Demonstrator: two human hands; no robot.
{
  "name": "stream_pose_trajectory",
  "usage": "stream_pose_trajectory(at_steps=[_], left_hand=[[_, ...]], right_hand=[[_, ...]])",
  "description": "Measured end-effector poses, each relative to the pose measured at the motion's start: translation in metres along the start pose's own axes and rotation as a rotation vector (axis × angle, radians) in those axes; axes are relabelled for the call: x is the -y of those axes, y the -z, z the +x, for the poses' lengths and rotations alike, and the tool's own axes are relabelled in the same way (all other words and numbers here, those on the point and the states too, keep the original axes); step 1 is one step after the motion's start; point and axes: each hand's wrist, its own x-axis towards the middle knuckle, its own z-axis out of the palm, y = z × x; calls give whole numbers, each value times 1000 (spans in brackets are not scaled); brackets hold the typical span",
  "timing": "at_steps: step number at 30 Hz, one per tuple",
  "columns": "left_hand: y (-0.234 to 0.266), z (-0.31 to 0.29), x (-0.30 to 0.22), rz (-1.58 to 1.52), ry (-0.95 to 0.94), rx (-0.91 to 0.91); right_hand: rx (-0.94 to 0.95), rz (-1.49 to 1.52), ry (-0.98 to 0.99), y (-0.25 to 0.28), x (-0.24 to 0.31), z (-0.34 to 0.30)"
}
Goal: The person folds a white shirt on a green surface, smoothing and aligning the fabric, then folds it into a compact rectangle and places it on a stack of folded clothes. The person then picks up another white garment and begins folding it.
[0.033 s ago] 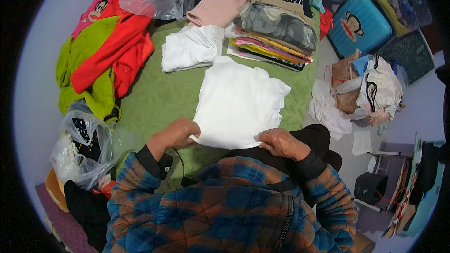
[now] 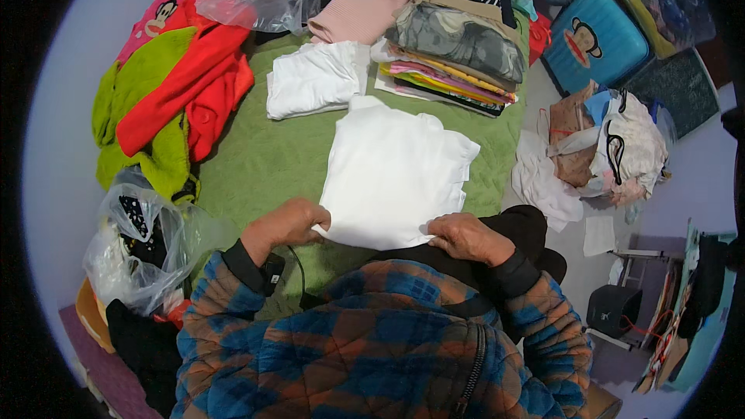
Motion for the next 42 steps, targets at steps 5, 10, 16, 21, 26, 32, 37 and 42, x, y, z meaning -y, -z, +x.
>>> stream_pose_trajectory(at_steps=[5,10,16,21,26,32,37,42], left_hand=[[20,15,7,-144,136,138],[45,57,52,-292,164,-198],[56,125,102,-452,337,-516],[32,155,122,-324,421,-641],[26,148,120,-238,551,-761],[-2,136,68,277,149,-920],[-33,154,55,280,131,-656],[-34,155,82,231,126,-575]], right_hand=[[70,238,-101,20,-5,8],[-164,386,-365,46,-36,35],[-628,242,-427,54,-103,95],[-747,263,-517,20,-149,121],[-863,531,-616,21,-149,116],[-761,-180,-131,14,-67,105],[-314,-406,-189,-18,-74,122],[-324,-499,-261,-18,-116,102]])
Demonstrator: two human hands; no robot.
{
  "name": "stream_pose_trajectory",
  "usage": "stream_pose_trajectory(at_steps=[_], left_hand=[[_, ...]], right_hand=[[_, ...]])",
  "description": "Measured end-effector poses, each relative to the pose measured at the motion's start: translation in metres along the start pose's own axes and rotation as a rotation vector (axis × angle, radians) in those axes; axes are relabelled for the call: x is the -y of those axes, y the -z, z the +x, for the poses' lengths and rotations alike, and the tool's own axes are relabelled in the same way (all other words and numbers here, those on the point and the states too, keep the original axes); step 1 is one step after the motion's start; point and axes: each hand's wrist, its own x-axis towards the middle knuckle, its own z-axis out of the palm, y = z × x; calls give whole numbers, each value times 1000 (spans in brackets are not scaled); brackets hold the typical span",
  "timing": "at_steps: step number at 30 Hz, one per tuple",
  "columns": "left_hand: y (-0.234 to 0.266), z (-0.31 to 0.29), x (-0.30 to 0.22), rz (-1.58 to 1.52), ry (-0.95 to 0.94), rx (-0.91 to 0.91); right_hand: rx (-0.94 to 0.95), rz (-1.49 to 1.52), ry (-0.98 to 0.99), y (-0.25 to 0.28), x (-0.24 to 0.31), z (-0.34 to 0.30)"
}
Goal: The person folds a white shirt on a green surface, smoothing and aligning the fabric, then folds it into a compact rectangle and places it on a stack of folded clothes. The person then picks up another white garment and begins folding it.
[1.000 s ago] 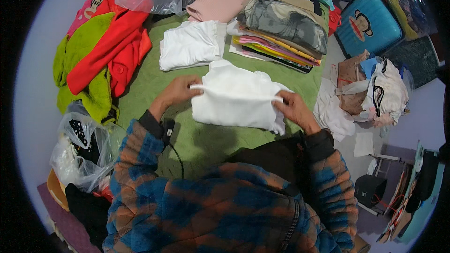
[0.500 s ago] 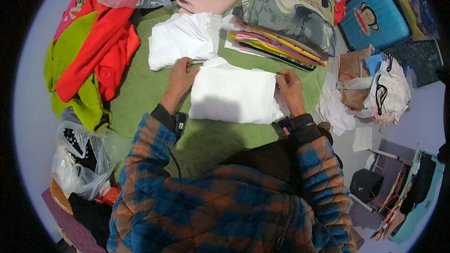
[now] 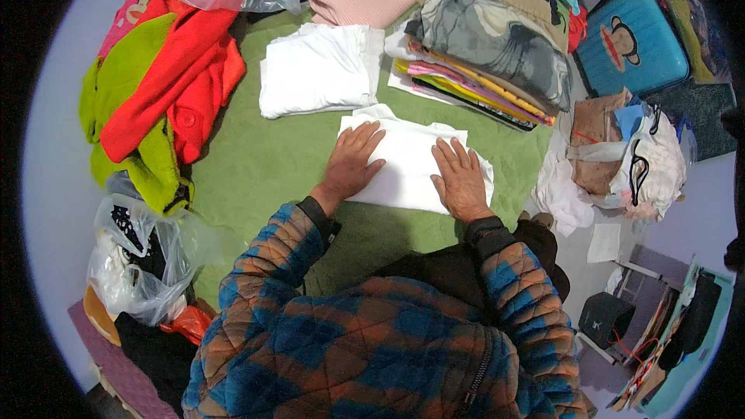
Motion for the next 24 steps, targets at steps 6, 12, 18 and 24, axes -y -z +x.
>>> stream_pose_trajectory(at_steps=[6,12,18,24], left_hand=[[18,-23,20,-224,455,-204],[32,-39,1,-645,892,16],[35,-31,8,-1432,956,166],[34,-22,-10,-1390,746,170]], right_hand=[[-93,109,-61,-1,-12,-6],[-242,196,-82,0,-10,-14],[-383,67,-328,11,-10,-19],[-238,340,-550,7,-19,-28]])
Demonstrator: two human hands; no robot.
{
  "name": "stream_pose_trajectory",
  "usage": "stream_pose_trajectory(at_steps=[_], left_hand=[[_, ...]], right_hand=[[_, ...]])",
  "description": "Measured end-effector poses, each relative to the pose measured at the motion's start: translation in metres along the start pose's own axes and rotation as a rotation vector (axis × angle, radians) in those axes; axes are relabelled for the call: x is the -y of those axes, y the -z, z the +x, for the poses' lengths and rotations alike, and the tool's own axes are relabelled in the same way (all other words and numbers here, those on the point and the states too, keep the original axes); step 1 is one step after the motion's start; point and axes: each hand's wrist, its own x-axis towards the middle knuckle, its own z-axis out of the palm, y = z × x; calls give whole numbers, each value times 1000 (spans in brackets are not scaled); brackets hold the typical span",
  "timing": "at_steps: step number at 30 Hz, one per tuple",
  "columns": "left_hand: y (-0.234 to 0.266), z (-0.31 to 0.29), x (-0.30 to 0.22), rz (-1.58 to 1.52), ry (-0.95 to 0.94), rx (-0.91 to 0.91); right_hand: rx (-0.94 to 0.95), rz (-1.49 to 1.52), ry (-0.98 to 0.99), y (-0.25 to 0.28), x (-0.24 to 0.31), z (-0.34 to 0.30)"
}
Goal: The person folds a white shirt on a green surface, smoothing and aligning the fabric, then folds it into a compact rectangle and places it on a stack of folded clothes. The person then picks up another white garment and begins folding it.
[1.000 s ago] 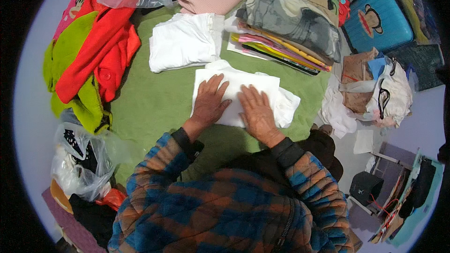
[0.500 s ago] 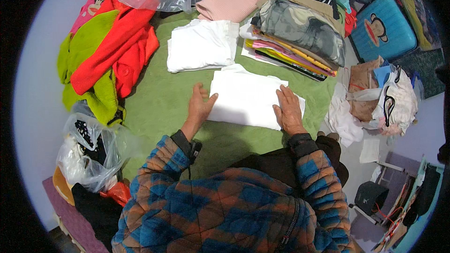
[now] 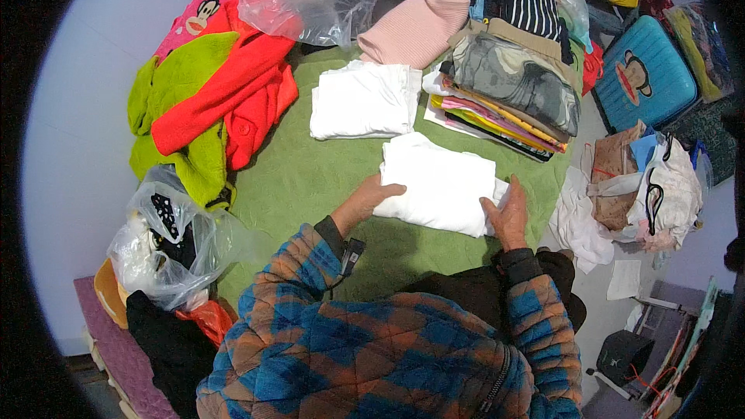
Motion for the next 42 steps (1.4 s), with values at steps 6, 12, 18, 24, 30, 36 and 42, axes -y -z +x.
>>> stream_pose_trajectory(at_steps=[6,12,18,24,30,36,42], left_hand=[[-34,-10,-51,494,-140,132],[-28,-31,-135,698,-356,-72],[56,-32,-195,239,-683,-206],[146,46,-154,43,-494,-342],[181,85,-90,63,-242,-452],[200,84,-103,39,-188,-414],[190,74,-91,249,-122,-585]], right_hand=[[206,403,-91,-11,5,-3],[306,570,-43,31,63,17],[69,483,341,67,160,99],[4,532,269,44,152,102],[288,481,-69,41,55,40],[219,632,-192,55,3,4],[193,625,-287,67,-19,-17]])
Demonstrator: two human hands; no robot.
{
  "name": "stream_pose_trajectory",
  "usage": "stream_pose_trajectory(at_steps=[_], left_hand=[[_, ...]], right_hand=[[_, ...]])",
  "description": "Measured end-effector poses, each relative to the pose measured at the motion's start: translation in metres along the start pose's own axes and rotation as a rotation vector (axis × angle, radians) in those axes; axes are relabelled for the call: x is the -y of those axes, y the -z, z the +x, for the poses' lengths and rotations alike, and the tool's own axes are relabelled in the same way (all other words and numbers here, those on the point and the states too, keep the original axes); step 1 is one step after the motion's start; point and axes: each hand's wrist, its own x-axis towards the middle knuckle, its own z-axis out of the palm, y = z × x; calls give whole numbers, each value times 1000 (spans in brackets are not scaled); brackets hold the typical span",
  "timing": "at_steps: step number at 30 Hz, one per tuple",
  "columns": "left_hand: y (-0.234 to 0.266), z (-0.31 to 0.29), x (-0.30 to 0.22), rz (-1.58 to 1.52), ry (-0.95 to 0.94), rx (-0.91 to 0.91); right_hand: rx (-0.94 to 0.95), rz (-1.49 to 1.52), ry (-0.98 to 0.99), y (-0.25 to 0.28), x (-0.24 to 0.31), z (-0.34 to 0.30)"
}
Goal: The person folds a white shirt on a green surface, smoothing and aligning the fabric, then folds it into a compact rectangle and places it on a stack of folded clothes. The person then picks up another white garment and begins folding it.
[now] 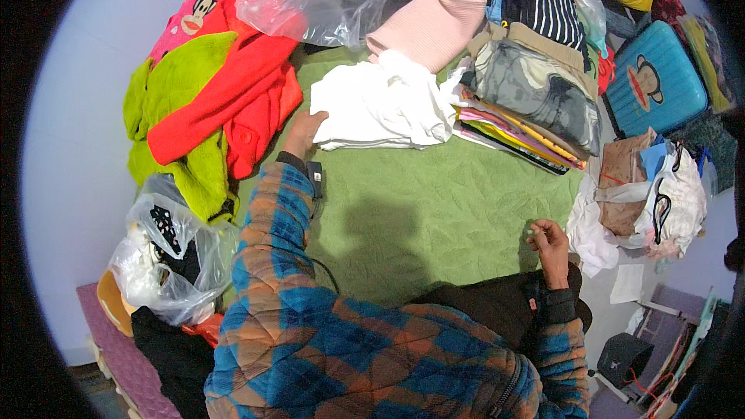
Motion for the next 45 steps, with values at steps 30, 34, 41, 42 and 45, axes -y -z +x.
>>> stream_pose_trajectory(at_steps=[30,34,41,42,45], left_hand=[[-152,-4,-71,405,-696,283],[-183,11,-38,182,-689,112],[-200,-3,-20,583,-1071,-85],[-195,-8,-25,498,-1051,-44],[-178,-23,-38,204,-962,-99]], right_hand=[[141,48,-165,27,-47,-6],[135,62,-195,27,-49,-4],[122,94,-246,25,-51,1],[138,86,-210,26,-51,1],[139,68,-189,29,-54,-1]])
